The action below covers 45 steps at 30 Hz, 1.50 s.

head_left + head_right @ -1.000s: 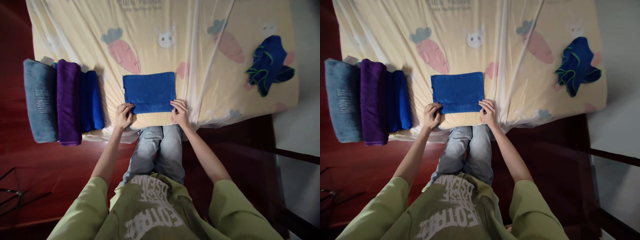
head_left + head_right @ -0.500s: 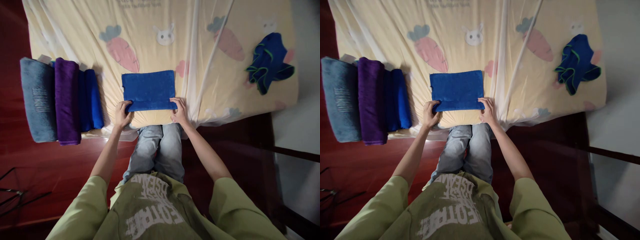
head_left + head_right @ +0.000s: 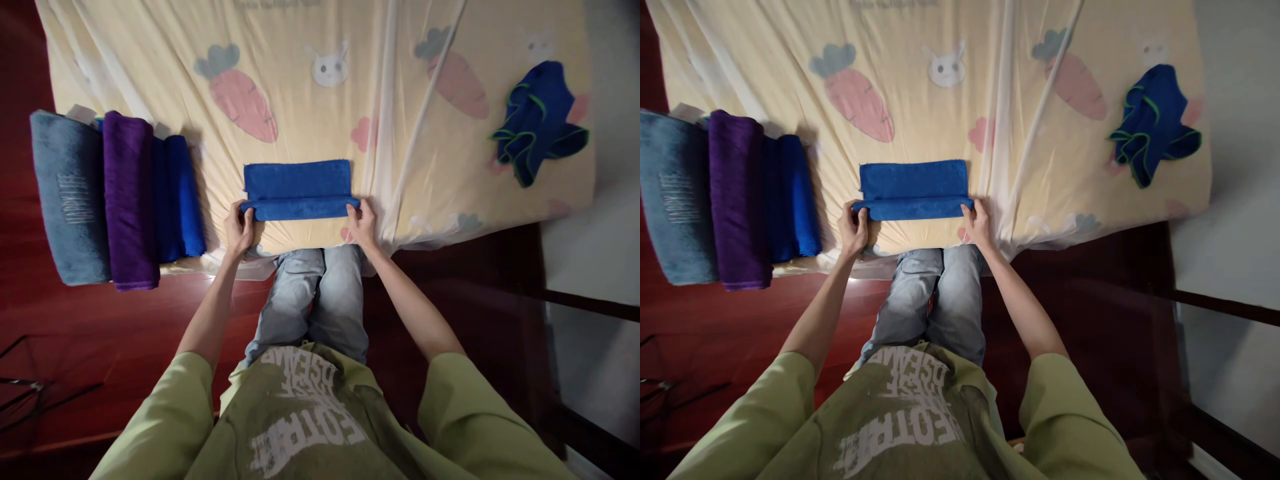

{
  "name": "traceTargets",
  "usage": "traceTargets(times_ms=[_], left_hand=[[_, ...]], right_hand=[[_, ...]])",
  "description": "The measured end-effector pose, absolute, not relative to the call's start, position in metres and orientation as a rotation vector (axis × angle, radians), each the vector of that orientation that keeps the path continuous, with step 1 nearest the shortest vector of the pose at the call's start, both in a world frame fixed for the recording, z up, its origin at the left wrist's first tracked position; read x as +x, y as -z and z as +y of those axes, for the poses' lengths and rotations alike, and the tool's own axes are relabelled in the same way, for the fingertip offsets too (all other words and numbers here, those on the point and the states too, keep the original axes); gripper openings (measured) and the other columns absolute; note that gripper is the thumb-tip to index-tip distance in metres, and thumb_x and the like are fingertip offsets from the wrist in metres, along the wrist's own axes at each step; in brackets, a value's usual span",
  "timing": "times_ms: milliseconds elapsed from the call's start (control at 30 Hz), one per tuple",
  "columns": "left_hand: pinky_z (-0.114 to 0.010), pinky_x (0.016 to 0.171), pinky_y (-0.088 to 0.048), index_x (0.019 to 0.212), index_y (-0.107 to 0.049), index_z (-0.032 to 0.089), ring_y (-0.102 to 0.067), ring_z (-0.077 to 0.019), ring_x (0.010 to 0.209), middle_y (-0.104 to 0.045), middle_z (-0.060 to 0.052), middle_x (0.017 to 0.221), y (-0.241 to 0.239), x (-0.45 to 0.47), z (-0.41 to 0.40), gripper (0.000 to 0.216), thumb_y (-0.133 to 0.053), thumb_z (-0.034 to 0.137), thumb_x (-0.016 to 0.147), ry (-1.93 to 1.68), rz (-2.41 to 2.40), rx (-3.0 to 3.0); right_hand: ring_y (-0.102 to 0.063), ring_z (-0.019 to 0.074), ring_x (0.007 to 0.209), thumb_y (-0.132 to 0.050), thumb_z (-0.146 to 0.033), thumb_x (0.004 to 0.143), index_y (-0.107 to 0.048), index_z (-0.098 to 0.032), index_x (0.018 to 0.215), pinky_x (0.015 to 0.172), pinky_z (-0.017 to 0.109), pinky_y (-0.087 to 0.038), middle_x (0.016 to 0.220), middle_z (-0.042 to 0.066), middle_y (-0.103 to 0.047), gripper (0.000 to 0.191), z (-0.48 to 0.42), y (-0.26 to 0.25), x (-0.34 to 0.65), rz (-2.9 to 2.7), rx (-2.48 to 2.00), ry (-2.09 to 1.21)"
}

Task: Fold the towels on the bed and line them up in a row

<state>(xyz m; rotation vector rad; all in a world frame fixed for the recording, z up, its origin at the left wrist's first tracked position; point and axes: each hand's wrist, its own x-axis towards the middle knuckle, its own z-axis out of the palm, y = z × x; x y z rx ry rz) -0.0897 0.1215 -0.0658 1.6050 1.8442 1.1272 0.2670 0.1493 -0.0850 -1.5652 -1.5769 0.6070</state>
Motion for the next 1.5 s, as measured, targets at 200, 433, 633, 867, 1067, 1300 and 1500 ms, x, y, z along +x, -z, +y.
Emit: traceTargets(times_ms=[200,433,633,867,1067,1300,1500], left_hand=[[-0.027,0.07,-0.046,0.11,-0.064,0.021,-0.062,-0.0166,0.073,-0.067,-0.003,0.082,0.066,-0.086,0.123,0.041,-0.047,0.058,0.103,-1.104,1.95,1.584],[-0.029,0.072,-0.044,0.106,-0.068,0.021,-0.058,-0.0167,0.071,-0.065,-0.002,0.079,0.062,-0.081,0.125,0.038,-0.049,0.053,0.104,-1.113,1.998,1.61],[-0.03,0.076,-0.044,0.105,-0.068,0.02,-0.058,-0.0169,0.074,-0.065,-0.004,0.085,0.061,-0.08,0.128,0.037,-0.048,0.051,0.105,-1.128,1.982,1.621],[-0.03,0.074,-0.044,0.106,-0.067,0.021,-0.058,-0.0171,0.072,-0.062,-0.001,0.078,0.061,-0.078,0.128,0.033,-0.051,0.05,0.104,-1.131,2.019,1.576],[-0.028,0.073,-0.046,0.116,-0.065,0.021,-0.059,-0.0156,0.073,-0.061,0.0,0.08,0.063,-0.077,0.127,0.033,-0.054,0.049,0.103,-1.15,2.016,1.565],[-0.036,0.089,-0.05,0.111,-0.065,0.02,-0.062,-0.0214,0.096,-0.062,-0.009,0.102,0.069,-0.081,0.127,0.024,-0.058,0.04,0.1,-1.224,2.032,1.691],[-0.051,0.107,-0.045,0.093,-0.067,0.024,-0.062,-0.0282,0.114,-0.07,-0.011,0.104,0.075,-0.082,0.128,0.017,-0.051,0.023,0.097,-1.17,1.865,1.907]], right_hand=[[-0.052,0.0171,0.066,-0.046,-0.077,0.096,-0.053,-0.025,0.077,0.07,0.034,-0.055,0.067,-0.002,-0.05,0.056,0.154,0.074,0.263,-1.549,-1.587,-0.688],[-0.048,0.0158,0.066,-0.046,-0.072,0.099,-0.053,-0.024,0.078,0.071,0.033,-0.052,0.067,-0.003,-0.045,0.053,0.157,0.074,0.261,-1.562,-1.59,-0.693],[-0.047,0.0158,0.066,-0.046,-0.07,0.1,-0.053,-0.024,0.076,0.072,0.033,-0.052,0.066,-0.003,-0.044,0.052,0.158,0.072,0.259,-1.557,-1.603,-0.66],[-0.045,0.0138,0.063,-0.053,-0.068,0.098,-0.052,-0.023,0.075,0.066,0.031,-0.047,0.064,-0.004,-0.046,0.051,0.16,0.068,0.255,-1.527,-1.611,-0.632],[-0.048,0.012,0.06,-0.058,-0.065,0.096,-0.059,-0.021,0.086,0.064,0.028,-0.045,0.065,-0.004,-0.051,0.045,0.159,0.067,0.253,-1.474,-1.628,-0.602],[-0.055,0.0122,0.064,-0.065,-0.052,0.096,-0.059,-0.021,0.095,0.067,0.028,-0.051,0.072,-0.003,-0.057,0.031,0.16,0.072,0.253,-1.471,-1.622,-0.486],[-0.068,0.0208,0.098,-0.056,-0.033,0.101,-0.066,-0.022,0.09,0.091,0.04,-0.059,0.1,0.009,-0.068,0.019,0.155,0.075,0.258,-1.695,-1.527,-0.188]])
